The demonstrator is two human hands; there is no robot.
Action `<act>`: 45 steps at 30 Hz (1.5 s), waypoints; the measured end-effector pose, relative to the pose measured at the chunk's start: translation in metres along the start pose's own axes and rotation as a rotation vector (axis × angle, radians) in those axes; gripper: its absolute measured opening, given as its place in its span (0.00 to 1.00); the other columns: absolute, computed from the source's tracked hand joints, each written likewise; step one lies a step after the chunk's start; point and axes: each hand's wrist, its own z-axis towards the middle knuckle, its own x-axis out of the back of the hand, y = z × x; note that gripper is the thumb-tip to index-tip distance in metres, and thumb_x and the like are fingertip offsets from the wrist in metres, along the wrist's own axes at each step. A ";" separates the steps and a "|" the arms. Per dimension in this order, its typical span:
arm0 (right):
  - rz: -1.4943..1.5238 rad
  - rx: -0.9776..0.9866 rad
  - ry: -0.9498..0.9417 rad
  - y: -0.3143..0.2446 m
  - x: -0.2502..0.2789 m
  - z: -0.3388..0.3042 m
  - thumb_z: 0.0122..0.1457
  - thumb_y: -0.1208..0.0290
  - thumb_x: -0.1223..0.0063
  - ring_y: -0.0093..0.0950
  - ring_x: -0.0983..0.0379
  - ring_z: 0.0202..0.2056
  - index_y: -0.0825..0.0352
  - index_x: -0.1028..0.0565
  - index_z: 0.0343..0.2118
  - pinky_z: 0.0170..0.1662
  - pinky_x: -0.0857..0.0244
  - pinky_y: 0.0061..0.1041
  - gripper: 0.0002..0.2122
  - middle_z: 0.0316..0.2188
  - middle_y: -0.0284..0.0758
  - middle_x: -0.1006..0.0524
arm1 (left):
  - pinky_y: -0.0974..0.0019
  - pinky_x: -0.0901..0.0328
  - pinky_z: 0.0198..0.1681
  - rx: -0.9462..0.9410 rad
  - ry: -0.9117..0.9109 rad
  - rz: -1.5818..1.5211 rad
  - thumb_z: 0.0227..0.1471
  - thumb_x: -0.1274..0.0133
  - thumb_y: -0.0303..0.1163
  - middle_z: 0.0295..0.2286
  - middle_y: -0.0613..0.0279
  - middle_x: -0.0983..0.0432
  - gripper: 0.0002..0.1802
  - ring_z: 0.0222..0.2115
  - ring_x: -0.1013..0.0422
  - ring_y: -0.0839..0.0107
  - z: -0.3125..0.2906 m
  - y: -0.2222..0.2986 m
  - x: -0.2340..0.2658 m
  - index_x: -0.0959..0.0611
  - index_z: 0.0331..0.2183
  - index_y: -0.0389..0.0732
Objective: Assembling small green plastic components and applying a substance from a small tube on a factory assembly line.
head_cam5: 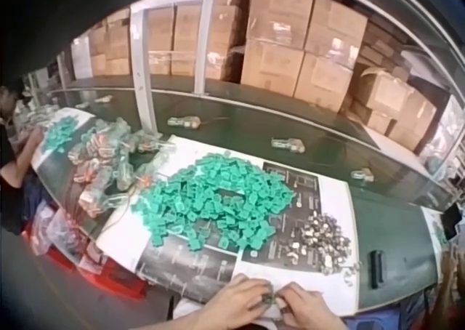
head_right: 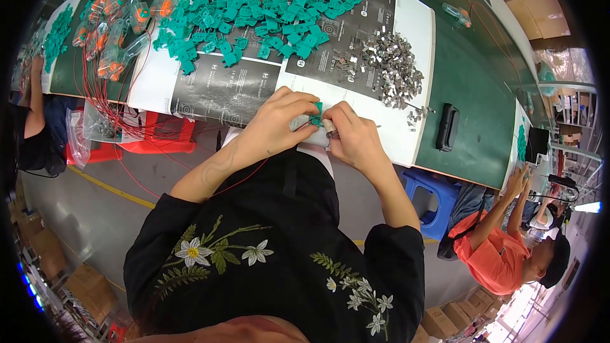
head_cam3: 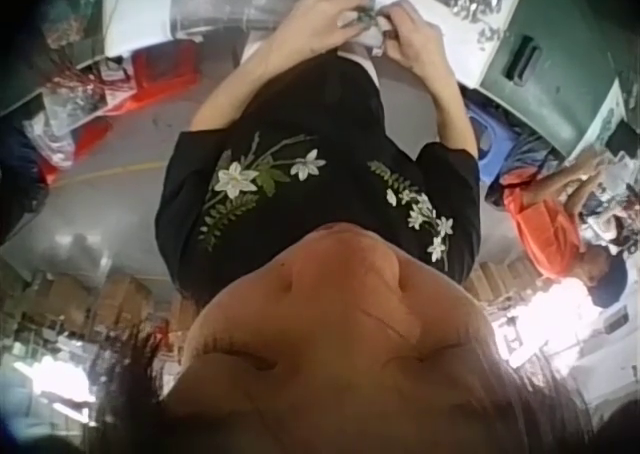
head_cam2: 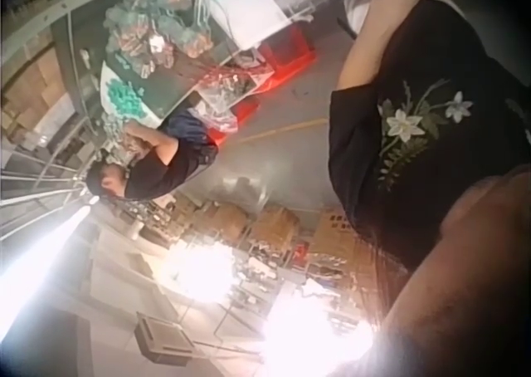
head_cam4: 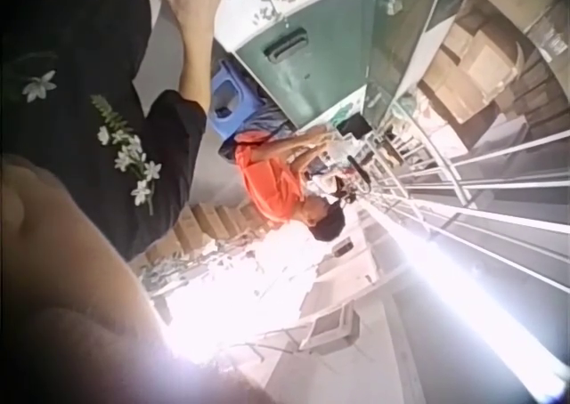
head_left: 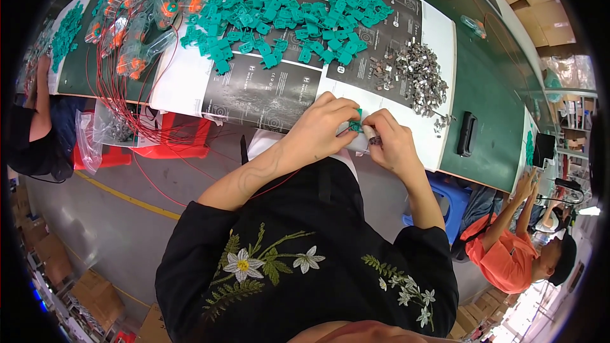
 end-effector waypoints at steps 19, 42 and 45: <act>0.164 -0.069 -0.174 0.003 0.020 0.013 0.45 0.81 0.45 0.39 0.29 0.24 0.68 0.31 0.27 0.27 0.34 0.33 0.07 0.24 0.38 0.29 | 0.60 0.34 0.44 -0.051 0.021 0.062 0.40 0.39 0.26 0.42 0.58 0.27 0.14 0.39 0.34 0.57 -0.004 0.005 -0.003 0.21 0.34 0.36; 0.315 0.671 0.381 -0.008 -0.093 -0.020 0.37 0.85 0.42 0.28 0.45 0.16 0.61 0.38 0.09 0.29 0.44 0.29 0.15 0.11 0.28 0.41 | 0.63 0.34 0.39 -0.334 -0.160 0.561 0.36 0.45 0.28 0.44 0.51 0.27 0.17 0.37 0.31 0.62 -0.008 0.011 0.009 0.20 0.34 0.35; 0.305 0.693 0.379 -0.011 -0.089 -0.018 0.37 0.84 0.42 0.29 0.45 0.15 0.61 0.38 0.09 0.28 0.45 0.28 0.15 0.11 0.28 0.41 | 0.62 0.36 0.42 -0.332 -0.202 0.543 0.37 0.45 0.28 0.44 0.51 0.27 0.17 0.39 0.31 0.61 -0.009 0.011 0.013 0.19 0.35 0.35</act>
